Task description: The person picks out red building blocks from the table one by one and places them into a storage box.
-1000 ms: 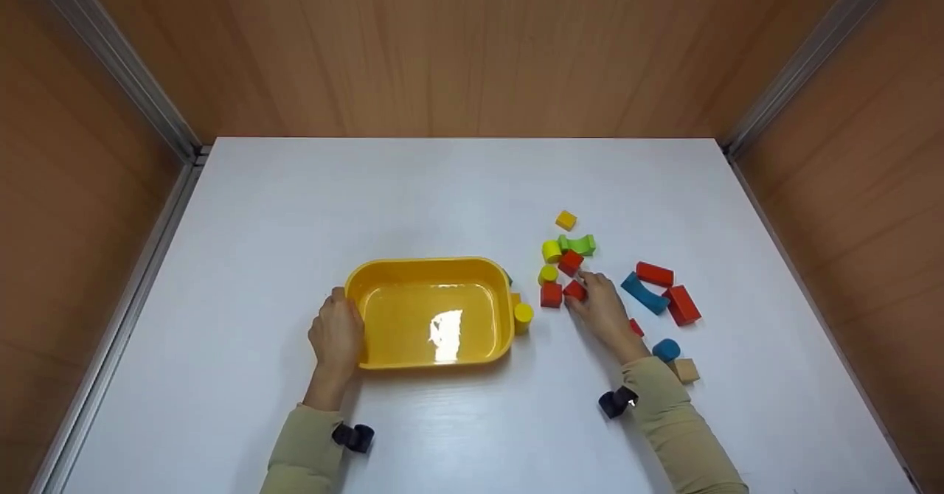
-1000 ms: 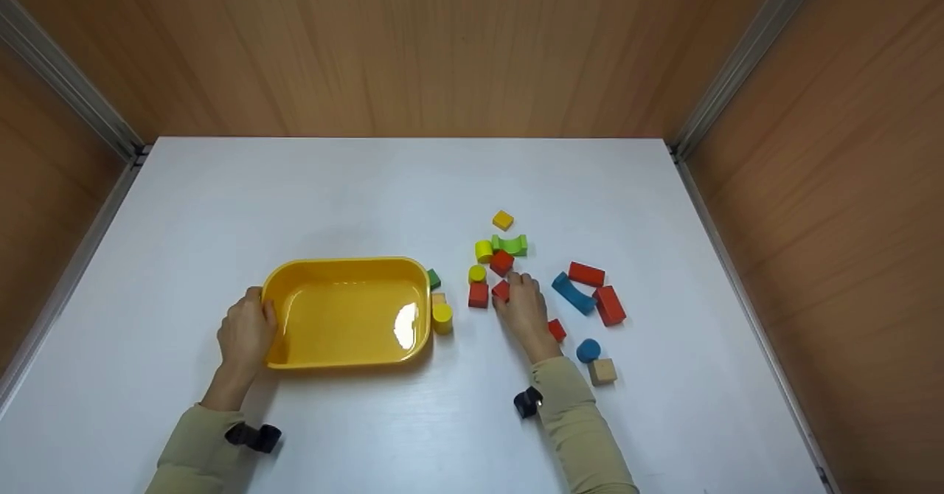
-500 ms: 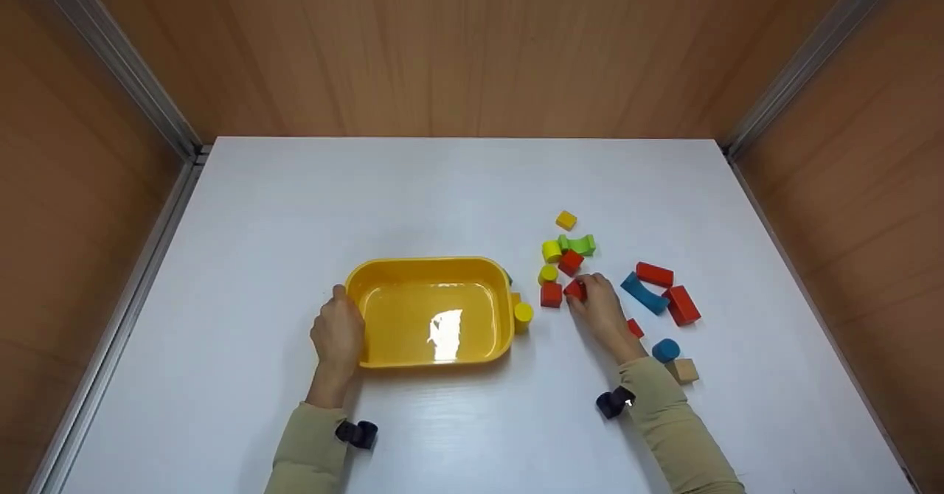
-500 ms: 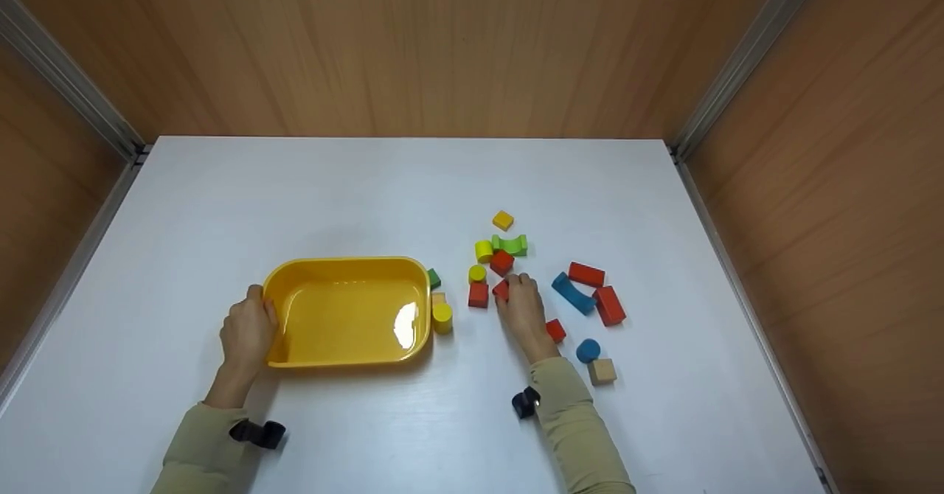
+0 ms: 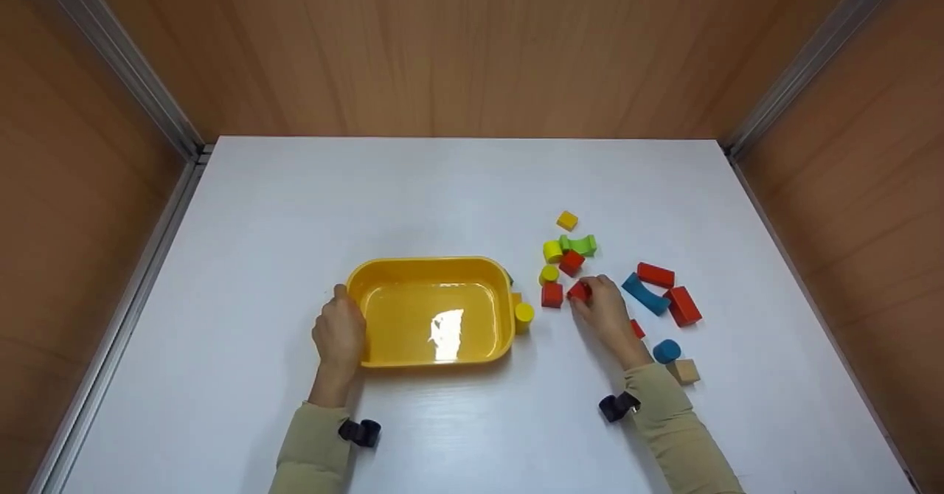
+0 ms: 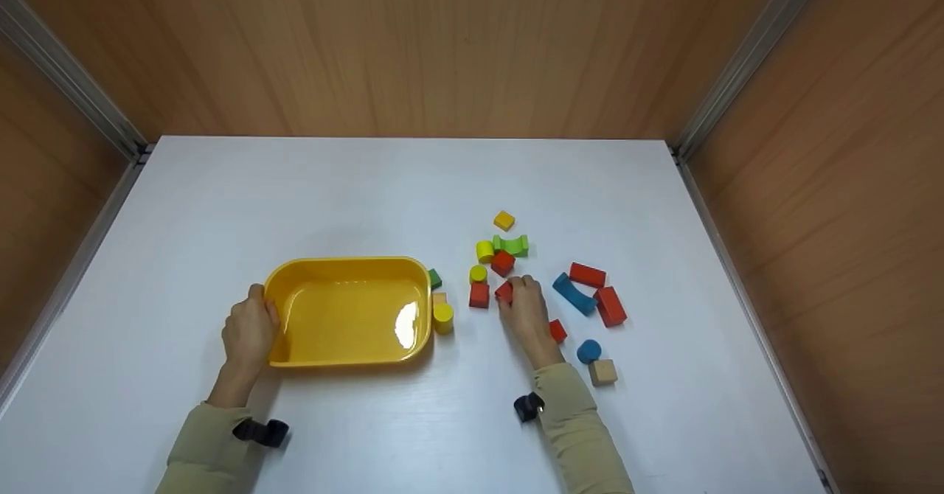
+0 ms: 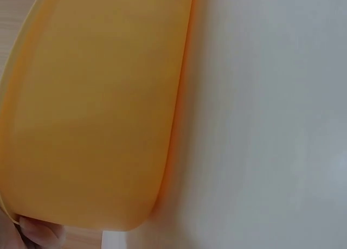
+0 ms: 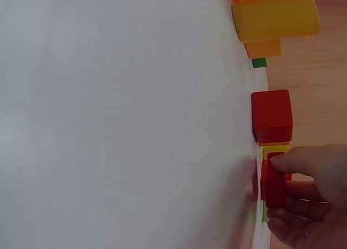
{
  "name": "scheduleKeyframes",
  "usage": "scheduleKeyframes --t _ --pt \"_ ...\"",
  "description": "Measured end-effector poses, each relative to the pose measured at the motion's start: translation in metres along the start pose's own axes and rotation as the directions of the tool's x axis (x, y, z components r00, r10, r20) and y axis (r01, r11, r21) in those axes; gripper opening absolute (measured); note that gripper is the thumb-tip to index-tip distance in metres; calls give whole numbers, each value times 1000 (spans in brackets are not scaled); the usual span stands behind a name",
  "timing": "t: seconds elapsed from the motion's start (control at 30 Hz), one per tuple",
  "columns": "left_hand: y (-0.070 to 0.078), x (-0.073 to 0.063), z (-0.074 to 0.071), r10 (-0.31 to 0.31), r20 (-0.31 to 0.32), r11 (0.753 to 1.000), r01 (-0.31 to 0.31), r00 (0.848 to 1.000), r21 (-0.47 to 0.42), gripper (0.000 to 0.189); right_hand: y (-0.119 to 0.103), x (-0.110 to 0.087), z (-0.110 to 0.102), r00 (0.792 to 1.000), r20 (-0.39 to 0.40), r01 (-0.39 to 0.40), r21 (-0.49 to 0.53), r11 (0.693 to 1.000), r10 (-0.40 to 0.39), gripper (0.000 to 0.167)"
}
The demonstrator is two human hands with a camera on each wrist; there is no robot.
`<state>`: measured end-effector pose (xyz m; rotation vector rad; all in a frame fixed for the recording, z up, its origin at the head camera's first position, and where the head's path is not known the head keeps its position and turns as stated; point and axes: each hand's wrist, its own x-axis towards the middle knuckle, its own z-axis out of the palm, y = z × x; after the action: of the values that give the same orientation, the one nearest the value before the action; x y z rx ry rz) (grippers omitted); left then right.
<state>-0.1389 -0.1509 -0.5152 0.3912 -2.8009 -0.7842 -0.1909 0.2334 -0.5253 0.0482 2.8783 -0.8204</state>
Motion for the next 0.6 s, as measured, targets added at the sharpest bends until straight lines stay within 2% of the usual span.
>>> scheduleKeyframes --t 0.1,0.23,0.47,0.6 --pt "0 0 0 -3 2 1000 3 1000 -1 15 -3 -3 -4 1000 0 -16 3 1000 16 43" --pt "1 0 0 -17 13 1000 17 1000 -1 16 -8 -8 -11 1000 -21 4 10 1000 -4 43" --pt "2 0 -1 15 -13 1000 -15 1000 -17 9 -22 -18 -17 988 -99 121 19 993 -118 42" --pt "3 -1 -1 15 -12 1000 -15 1000 -15 10 -33 -26 -18 983 -105 155 33 987 -151 43"
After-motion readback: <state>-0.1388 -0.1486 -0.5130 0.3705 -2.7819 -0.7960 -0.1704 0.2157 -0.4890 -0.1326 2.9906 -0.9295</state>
